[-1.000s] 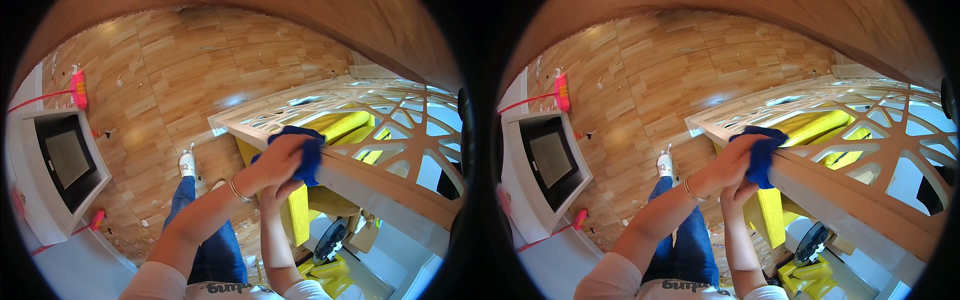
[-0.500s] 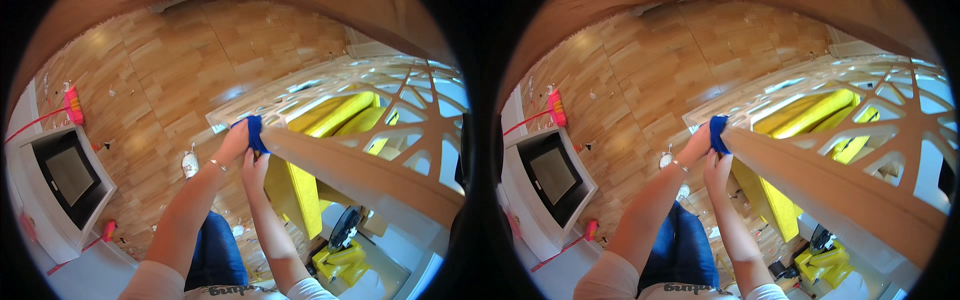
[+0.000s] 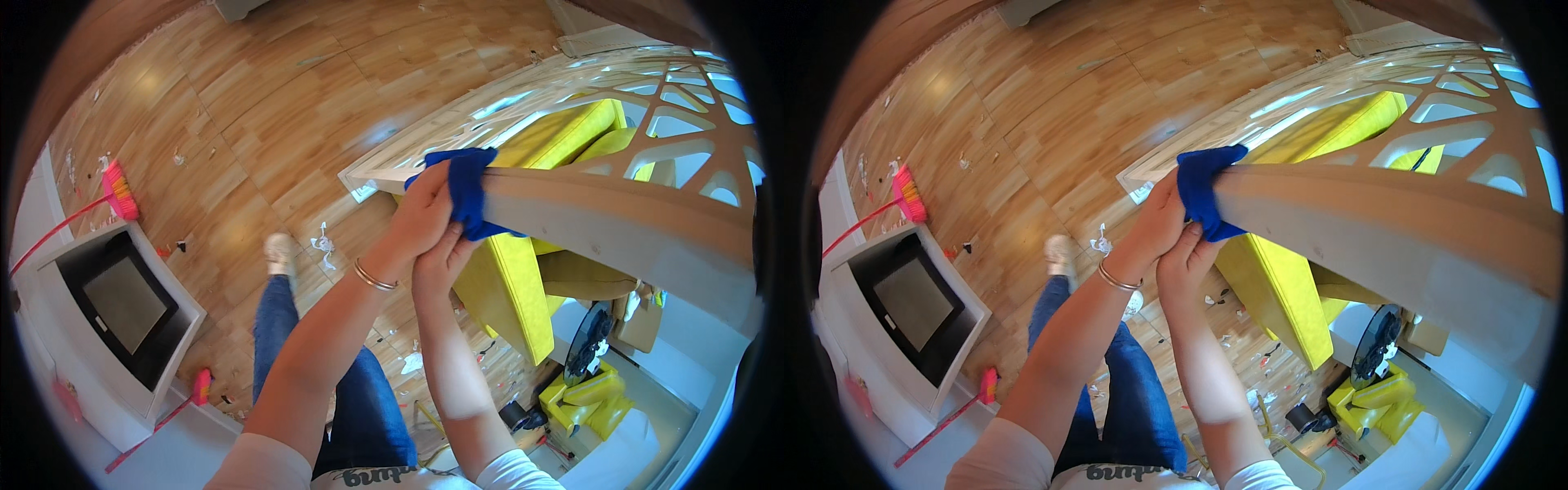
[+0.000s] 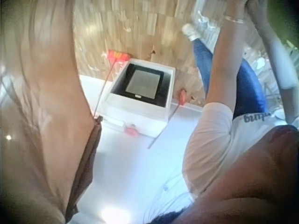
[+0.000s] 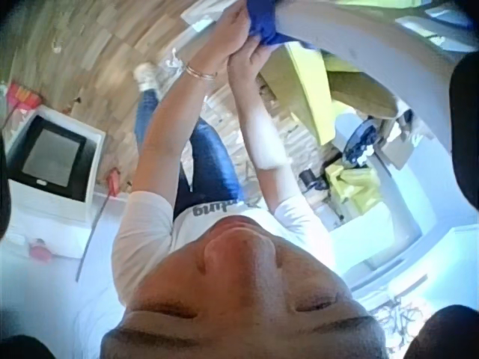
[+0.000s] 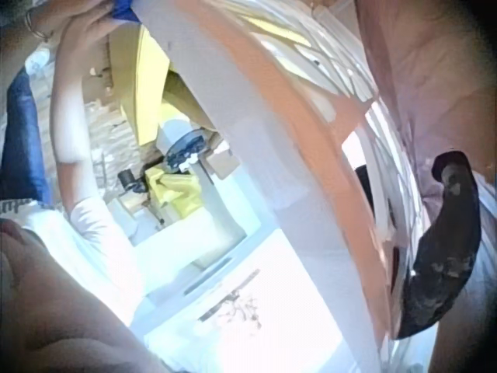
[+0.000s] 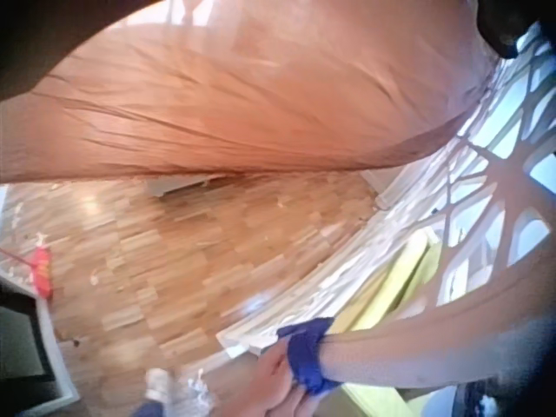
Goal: The person smooths a white duvet on a bed, then uses a blue cloth to wipe a glass coffee table and a yellow armchair. The person continues wiping the white decorative frame of the chair.
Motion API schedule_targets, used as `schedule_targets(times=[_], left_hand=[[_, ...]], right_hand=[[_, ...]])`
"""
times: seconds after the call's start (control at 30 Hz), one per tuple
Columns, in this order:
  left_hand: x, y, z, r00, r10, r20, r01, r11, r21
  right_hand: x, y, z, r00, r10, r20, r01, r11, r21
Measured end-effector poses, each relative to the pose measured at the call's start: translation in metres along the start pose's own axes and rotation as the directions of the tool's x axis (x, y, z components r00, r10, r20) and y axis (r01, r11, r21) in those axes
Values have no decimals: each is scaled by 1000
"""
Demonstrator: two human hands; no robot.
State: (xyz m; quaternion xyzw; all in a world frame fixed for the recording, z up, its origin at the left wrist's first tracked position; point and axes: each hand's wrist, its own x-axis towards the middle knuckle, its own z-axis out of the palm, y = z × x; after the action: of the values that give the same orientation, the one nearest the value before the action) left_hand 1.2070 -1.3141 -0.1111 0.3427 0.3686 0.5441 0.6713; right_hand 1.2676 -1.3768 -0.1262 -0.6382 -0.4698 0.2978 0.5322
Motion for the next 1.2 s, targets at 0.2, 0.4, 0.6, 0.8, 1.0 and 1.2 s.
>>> schedule_targets(times=[0.2, 0.4, 0.6, 0.8, 1.0, 1.2], left_hand=[[31, -87, -67, 998, -44, 53, 37, 991, 125], [51, -143, -141, 839, -524, 144, 412, 786, 460], [74, -66, -100, 748, -197, 634, -48, 936, 348], [103, -64, -94, 664, -210, 717, -92, 929, 358], [133, -122, -128, 588, -419, 692, 86, 883, 462], [155, -69, -95, 374, -319, 871, -36, 934, 357]], right_hand=[[-1, 82, 41, 980, 192, -52, -193, 981, -16], [-6, 137, 78, 901, 368, -228, -379, 925, -6], [-31, 105, 108, 667, 508, -545, -193, 825, 532], [-22, 117, 142, 636, 372, -676, -208, 926, 314], [-7, 148, 160, 514, 462, -723, -388, 876, 285], [-26, 119, 186, 280, 505, -816, -404, 833, 377]])
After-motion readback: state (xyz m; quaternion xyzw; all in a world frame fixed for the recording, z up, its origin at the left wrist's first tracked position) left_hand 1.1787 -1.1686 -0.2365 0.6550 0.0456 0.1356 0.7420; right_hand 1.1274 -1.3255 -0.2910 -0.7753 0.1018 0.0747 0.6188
